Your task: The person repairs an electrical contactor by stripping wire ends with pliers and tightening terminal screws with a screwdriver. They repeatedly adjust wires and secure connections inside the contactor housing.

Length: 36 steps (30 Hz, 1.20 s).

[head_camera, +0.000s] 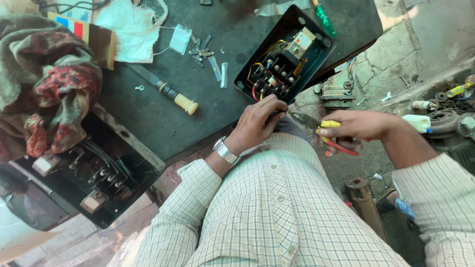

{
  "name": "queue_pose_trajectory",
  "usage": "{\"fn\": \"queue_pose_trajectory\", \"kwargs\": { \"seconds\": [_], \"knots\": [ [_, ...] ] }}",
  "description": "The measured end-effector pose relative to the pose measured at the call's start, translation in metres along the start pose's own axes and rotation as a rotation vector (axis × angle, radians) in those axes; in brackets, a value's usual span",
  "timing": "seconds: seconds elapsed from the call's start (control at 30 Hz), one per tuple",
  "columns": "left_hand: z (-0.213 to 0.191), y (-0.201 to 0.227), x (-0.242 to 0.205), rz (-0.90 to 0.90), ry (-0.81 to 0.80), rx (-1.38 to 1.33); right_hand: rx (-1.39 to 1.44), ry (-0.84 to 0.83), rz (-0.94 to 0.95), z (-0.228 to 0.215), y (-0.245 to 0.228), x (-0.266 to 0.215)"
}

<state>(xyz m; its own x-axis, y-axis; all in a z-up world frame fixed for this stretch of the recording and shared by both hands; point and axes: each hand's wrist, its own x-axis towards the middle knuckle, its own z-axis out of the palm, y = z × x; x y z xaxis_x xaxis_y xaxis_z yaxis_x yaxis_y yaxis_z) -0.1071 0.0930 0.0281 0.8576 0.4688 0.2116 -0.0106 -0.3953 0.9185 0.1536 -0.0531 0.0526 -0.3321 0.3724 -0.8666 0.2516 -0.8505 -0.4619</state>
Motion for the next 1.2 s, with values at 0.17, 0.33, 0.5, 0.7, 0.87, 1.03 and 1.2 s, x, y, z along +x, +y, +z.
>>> {"fn": "queue_pose_trajectory", "kwargs": {
  "seconds": [0.17,0.33,0.5,0.7,0.87,1.03,1.2],
  "knots": [
    [0.006,-0.005,-0.005,-0.104,0.087,-0.153,-0.963,1.021,-0.489,0.044,0.005,-0.019],
    [0.012,-0.009,-0.002,-0.202,0.109,-0.174,-1.121,1.435,-0.412,0.064,0.010,-0.014],
    [0.013,-0.006,-0.001,-0.165,0.157,-0.158,-1.058,1.498,-0.409,0.067,0.020,0.005],
    [0.013,-0.005,0.001,-0.249,0.125,-0.163,-1.103,1.536,-0.442,0.067,0.023,0.015],
    [0.015,-0.007,-0.001,-0.211,0.147,-0.159,-1.100,1.567,-0.446,0.067,0.019,0.018],
    [0.017,-0.004,-0.002,-0.106,0.155,-0.094,-1.145,1.356,-0.292,0.062,0.014,0.011],
    [0.008,0.003,-0.001,-0.045,-0.027,0.149,-0.392,0.294,-0.102,0.014,-0.003,0.000]
  ]
}}
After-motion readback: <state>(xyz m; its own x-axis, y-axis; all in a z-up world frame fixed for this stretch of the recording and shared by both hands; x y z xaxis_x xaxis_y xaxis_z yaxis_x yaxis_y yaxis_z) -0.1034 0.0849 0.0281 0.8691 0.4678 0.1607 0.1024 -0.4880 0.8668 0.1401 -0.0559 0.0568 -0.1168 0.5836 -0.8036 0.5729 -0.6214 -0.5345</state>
